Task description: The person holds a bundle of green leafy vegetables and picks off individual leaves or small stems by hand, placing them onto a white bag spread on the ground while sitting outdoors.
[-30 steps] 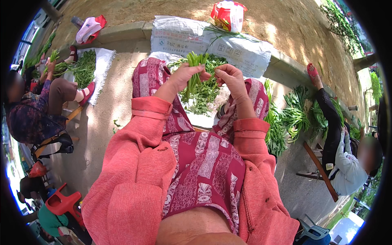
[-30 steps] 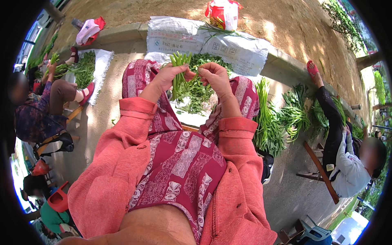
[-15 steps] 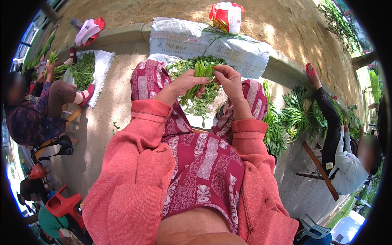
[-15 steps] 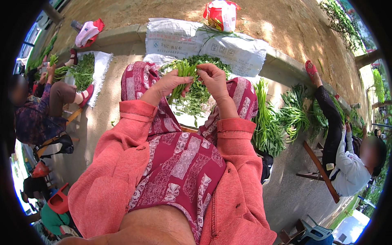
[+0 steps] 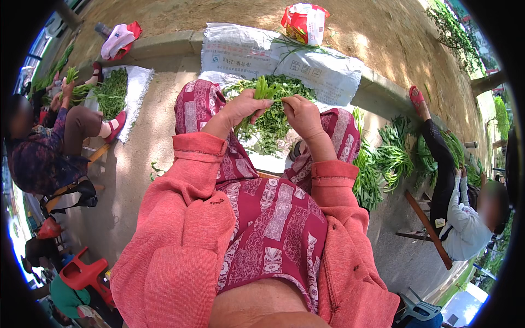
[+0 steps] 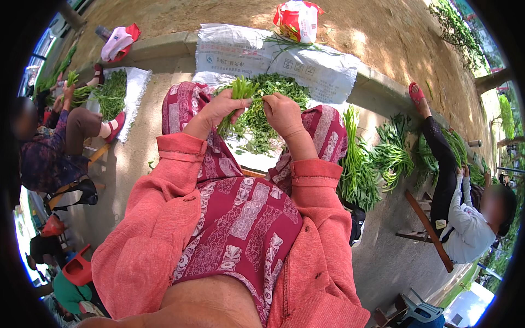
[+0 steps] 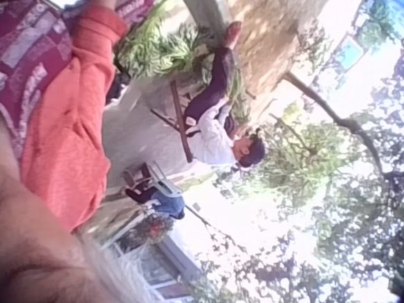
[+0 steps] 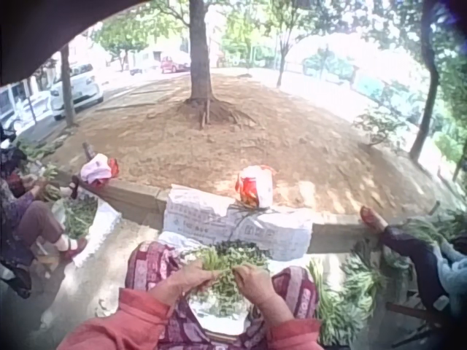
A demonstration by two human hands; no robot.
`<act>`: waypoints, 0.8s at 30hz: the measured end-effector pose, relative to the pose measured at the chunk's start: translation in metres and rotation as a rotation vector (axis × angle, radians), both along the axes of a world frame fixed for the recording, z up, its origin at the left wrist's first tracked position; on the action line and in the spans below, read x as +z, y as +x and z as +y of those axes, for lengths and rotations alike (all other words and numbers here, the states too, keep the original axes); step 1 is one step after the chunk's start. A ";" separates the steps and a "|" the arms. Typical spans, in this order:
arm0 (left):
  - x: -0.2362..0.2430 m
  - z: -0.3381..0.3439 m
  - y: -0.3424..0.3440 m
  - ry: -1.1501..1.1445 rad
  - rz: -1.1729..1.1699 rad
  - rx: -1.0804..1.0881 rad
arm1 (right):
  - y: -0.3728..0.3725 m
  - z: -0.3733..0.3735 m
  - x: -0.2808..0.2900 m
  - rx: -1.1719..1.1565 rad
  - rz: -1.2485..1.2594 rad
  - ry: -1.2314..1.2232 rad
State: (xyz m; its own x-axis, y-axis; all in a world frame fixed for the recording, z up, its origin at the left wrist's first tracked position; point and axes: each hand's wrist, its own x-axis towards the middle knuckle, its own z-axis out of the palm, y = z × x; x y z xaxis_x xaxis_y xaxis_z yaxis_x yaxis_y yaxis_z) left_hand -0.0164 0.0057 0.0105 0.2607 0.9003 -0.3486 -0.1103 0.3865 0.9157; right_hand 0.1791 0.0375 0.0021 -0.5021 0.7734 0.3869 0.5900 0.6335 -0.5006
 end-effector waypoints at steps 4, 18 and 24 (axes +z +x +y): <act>-0.008 0.000 0.000 0.019 0.018 -0.047 | -0.004 0.000 -0.002 -0.059 0.033 -0.007; 0.007 -0.010 -0.003 -0.023 -0.241 -0.033 | 0.011 0.024 -0.003 -0.345 0.833 -0.640; 0.011 -0.008 -0.008 -0.029 -0.459 -0.060 | 0.012 0.022 -0.019 -0.195 0.273 -0.617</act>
State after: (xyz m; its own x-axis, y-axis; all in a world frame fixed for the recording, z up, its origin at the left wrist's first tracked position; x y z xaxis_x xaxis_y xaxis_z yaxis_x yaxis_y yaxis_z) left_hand -0.0248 -0.0026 0.0213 0.4451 0.8706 -0.2097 -0.4788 0.4293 0.7658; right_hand 0.1914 0.0595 -0.0171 -0.2791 0.9584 -0.0597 0.4662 0.0809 -0.8810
